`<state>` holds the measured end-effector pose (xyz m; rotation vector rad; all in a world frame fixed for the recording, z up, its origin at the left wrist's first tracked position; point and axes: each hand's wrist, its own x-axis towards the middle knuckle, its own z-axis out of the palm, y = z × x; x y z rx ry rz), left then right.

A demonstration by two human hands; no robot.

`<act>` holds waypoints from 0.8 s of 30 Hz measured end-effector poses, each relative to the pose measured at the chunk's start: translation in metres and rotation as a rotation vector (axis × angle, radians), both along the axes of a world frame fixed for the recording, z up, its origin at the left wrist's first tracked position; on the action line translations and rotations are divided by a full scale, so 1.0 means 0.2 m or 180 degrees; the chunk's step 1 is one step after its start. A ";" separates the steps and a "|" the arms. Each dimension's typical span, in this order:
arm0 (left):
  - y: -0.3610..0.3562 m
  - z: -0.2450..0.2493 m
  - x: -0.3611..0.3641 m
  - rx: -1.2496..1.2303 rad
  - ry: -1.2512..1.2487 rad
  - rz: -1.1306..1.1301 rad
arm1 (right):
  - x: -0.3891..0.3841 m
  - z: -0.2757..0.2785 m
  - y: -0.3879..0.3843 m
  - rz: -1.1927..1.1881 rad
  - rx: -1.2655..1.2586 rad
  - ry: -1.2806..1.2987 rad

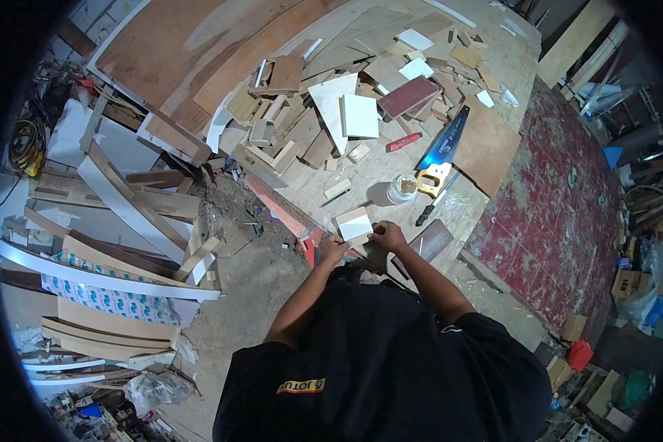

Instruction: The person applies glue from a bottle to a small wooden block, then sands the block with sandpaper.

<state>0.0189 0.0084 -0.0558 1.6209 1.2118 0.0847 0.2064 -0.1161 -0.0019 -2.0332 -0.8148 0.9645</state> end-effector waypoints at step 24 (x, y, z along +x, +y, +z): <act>0.02 -0.03 0.01 -0.0168 -0.0106 0.0052 | 0.01 -0.05 0.01 0.0041 -0.0334 -0.0133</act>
